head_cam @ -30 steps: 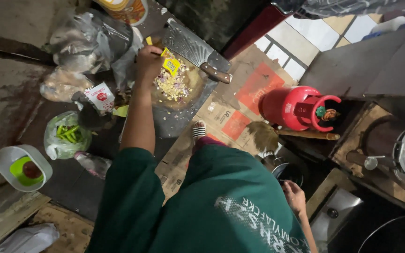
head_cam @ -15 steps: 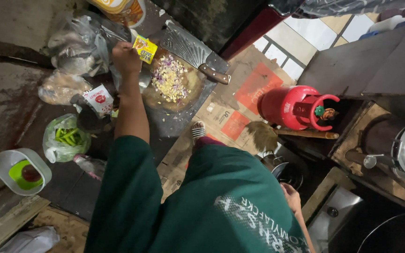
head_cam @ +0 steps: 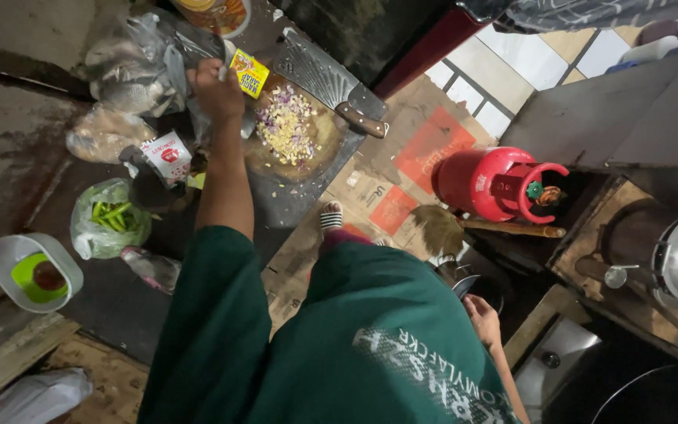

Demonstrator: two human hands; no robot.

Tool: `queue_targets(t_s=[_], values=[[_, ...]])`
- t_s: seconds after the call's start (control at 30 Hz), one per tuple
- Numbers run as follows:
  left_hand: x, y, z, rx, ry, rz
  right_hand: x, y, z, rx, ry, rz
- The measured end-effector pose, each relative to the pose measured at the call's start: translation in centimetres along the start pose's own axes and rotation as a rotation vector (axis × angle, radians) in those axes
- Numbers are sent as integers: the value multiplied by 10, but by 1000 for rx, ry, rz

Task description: The person stirs meat in a wok on a gas stove, adds oil, and then moves to a preparation table to peel a carrot using a peeler. The person handles a spatula, a bottle of oil, a carrot, and a peeler.

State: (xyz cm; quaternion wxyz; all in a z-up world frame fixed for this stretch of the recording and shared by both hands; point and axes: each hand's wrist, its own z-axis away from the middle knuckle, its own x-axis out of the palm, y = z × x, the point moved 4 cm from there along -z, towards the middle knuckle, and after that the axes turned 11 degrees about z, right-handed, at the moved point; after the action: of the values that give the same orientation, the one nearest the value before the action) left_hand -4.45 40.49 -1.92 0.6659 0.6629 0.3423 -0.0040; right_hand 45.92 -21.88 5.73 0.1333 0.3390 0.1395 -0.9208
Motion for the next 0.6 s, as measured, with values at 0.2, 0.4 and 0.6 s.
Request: queue_targets(t_s=[0.2,0.4,0.6], values=[[-41,45,39,331,138,1,-9,-21,-23,-146,-34,61],[-100,125,169,357,3,209,-94,-218,-27,-829,247,39],[-124,69,345,-128,-289,-82,-222,-437,9,-1469,695,-55]])
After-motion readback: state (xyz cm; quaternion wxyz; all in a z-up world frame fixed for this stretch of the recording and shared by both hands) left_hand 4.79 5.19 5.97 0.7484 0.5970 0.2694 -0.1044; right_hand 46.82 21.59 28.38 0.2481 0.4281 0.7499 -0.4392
